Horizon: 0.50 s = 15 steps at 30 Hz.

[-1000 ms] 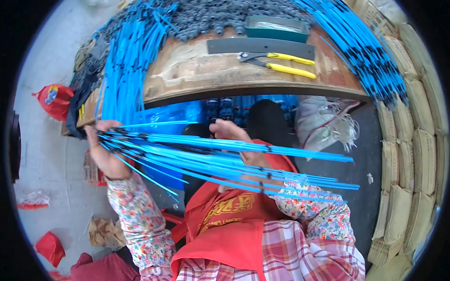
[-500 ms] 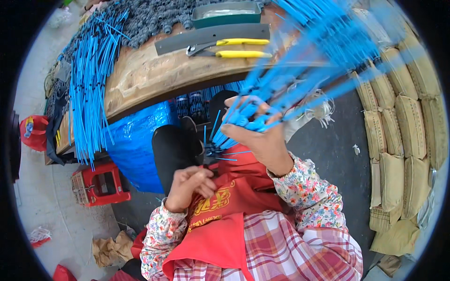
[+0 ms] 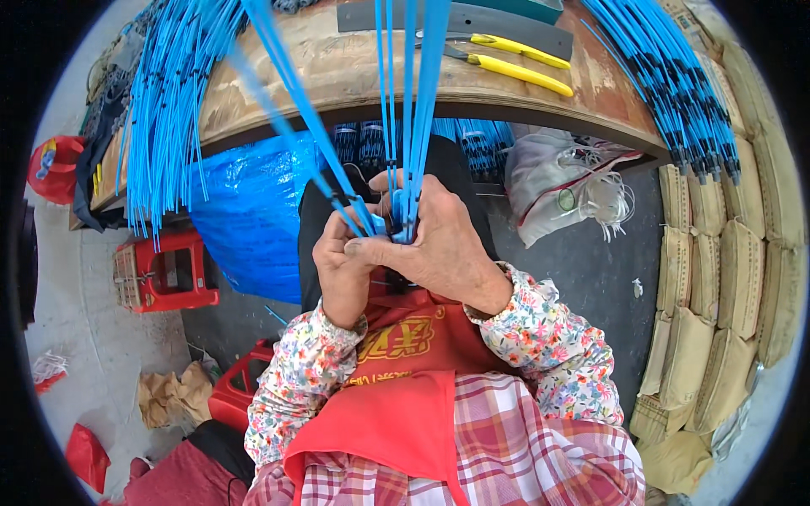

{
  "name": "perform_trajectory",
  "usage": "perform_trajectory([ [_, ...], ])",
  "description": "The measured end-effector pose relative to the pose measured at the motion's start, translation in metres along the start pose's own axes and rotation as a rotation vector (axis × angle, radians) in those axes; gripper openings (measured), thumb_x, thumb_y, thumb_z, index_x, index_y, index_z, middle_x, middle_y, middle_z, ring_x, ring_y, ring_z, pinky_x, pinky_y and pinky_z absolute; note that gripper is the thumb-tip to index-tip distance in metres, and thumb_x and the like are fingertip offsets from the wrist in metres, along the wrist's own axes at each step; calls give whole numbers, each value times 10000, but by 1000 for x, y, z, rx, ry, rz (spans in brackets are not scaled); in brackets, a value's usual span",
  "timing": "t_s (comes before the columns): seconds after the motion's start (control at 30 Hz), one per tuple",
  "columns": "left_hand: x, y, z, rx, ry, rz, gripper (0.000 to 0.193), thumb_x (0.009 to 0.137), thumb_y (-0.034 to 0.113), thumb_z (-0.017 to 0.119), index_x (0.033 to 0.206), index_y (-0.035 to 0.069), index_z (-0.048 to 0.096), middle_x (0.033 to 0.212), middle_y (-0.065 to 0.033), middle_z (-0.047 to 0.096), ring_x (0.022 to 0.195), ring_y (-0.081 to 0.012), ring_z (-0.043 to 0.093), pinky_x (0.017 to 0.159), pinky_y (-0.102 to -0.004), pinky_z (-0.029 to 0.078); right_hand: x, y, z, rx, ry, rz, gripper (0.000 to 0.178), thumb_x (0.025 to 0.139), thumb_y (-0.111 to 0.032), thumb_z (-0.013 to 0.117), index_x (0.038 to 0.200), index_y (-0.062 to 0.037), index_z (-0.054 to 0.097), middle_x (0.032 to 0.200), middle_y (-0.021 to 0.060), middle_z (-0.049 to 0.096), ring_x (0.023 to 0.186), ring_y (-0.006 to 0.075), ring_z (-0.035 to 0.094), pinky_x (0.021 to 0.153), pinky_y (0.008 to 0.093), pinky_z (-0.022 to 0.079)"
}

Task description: Assembling blue plastic ribs into a central hub using pliers on a factory workbench.

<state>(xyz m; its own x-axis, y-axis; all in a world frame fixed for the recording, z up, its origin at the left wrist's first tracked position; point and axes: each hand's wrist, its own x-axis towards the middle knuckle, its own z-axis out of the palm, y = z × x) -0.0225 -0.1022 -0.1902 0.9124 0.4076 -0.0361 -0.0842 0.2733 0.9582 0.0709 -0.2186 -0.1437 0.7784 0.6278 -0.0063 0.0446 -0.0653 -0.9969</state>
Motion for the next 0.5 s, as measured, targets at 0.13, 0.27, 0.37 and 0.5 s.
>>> perform_trajectory([
  [0.13, 4, -9, -6, -38, -4, 89, 273, 893, 120, 664, 1093, -18, 539, 934, -32, 605, 812, -68, 555, 706, -223, 474, 6, 4, -7, -312, -109, -157, 653, 672, -323, 835, 1156, 21, 564, 960, 158, 617, 861, 253, 643, 776, 360, 510],
  [0.27, 7, -14, -7, 34, 77, 86, 201, 843, 67, 677, 1005, -3, 582, 838, -11, 591, 720, -61, 533, 637, -220, 452, 14, 4, -7, -274, -199, -297, 638, 670, -337, 833, 1133, 24, 585, 967, 158, 592, 856, 279, 615, 779, 372, 494],
  [0.37, 9, -13, -16, 150, 97, 65, 91, 807, 64, 688, 833, -10, 643, 768, -19, 593, 658, -74, 530, 569, -230, 421, 18, -3, -6, -329, -295, -330, 635, 675, -353, 836, 1122, 25, 590, 952, 142, 581, 842, 249, 588, 755, 363, 489],
  [0.5, 13, -14, -37, 38, 150, 178, 149, 790, 113, 688, 865, -11, 653, 800, -52, 613, 654, -133, 541, 565, -274, 413, 23, -6, -3, -201, -238, -342, 642, 702, -348, 820, 1180, 1, 571, 943, 102, 594, 876, 201, 576, 797, 322, 464],
])
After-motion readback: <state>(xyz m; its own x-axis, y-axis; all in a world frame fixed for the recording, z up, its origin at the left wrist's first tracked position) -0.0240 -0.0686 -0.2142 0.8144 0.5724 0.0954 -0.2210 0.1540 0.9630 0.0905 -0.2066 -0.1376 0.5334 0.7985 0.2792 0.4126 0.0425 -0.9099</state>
